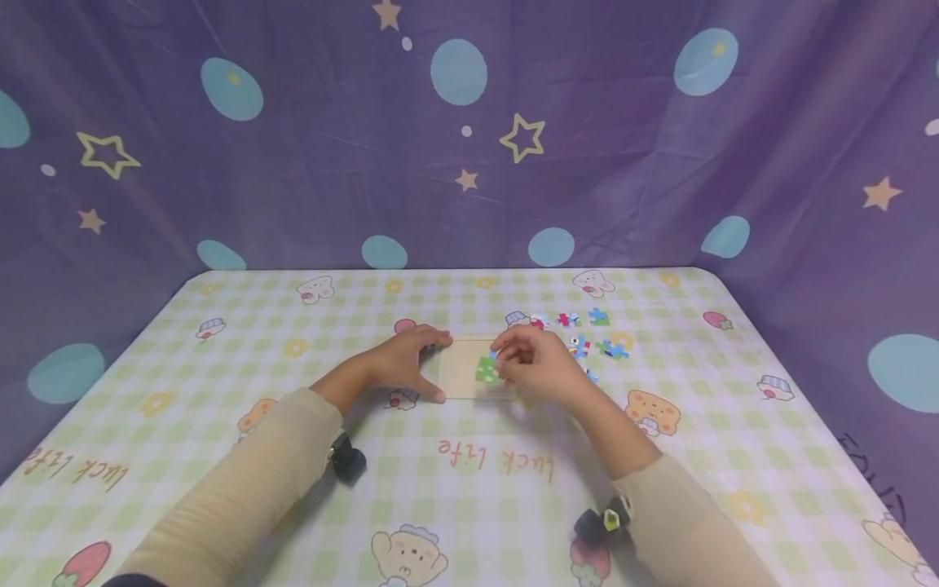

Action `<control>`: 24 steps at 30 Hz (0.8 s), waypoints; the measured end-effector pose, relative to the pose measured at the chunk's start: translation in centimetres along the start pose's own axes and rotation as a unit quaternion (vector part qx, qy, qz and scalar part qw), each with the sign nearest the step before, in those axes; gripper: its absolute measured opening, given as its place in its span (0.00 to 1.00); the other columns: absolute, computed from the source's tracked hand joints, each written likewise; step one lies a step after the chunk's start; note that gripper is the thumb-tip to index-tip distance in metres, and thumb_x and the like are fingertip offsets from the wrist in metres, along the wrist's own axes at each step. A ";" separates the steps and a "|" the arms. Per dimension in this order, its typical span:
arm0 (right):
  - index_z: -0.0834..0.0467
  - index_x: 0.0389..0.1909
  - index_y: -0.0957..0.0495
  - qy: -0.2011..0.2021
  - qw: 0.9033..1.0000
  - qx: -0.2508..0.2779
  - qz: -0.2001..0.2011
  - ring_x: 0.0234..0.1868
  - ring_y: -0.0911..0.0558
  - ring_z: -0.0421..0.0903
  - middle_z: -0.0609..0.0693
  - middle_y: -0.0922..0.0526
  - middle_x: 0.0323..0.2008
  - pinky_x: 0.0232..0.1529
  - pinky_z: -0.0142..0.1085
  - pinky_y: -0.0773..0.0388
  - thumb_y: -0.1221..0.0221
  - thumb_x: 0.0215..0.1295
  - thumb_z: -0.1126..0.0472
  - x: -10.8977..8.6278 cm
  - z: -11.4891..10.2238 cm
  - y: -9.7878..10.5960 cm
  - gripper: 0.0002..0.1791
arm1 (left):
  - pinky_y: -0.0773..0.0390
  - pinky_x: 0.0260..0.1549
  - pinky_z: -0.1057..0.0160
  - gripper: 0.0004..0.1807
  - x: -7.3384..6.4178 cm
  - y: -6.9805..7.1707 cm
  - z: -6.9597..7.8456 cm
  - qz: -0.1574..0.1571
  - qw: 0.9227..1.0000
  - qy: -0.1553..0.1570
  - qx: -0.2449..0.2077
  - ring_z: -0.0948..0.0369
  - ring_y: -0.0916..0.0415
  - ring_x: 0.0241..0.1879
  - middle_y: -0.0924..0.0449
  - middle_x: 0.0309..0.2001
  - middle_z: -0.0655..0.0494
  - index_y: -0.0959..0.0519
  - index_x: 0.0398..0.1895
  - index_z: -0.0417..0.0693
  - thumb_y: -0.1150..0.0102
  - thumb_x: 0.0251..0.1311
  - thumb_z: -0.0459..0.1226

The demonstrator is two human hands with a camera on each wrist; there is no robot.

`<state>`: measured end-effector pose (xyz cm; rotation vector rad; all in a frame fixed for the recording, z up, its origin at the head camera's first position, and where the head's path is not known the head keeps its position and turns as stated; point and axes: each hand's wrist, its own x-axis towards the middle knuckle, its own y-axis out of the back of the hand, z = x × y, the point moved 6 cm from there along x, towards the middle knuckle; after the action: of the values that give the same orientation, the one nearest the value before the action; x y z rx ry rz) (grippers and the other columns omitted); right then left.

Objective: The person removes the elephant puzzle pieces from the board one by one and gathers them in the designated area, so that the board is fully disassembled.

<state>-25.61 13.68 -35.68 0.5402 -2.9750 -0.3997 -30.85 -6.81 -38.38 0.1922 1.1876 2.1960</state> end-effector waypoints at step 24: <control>0.69 0.51 0.26 -0.007 0.999 0.002 0.049 0.36 0.19 0.47 0.57 0.20 0.39 0.42 0.46 0.19 0.39 0.67 0.64 -3.1 0.6 5.5 0.16 | 0.43 0.68 0.55 0.53 0.0 0.0 0.0 0.001 1.000 -0.003 0.013 0.53 0.42 0.70 0.38 0.71 0.51 0.34 0.70 0.44 0.18 0.38 0.48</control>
<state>-24.63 19.88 -34.92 0.3910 -3.0011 -0.3903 -30.84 -6.77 -38.38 0.2095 1.2129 2.1811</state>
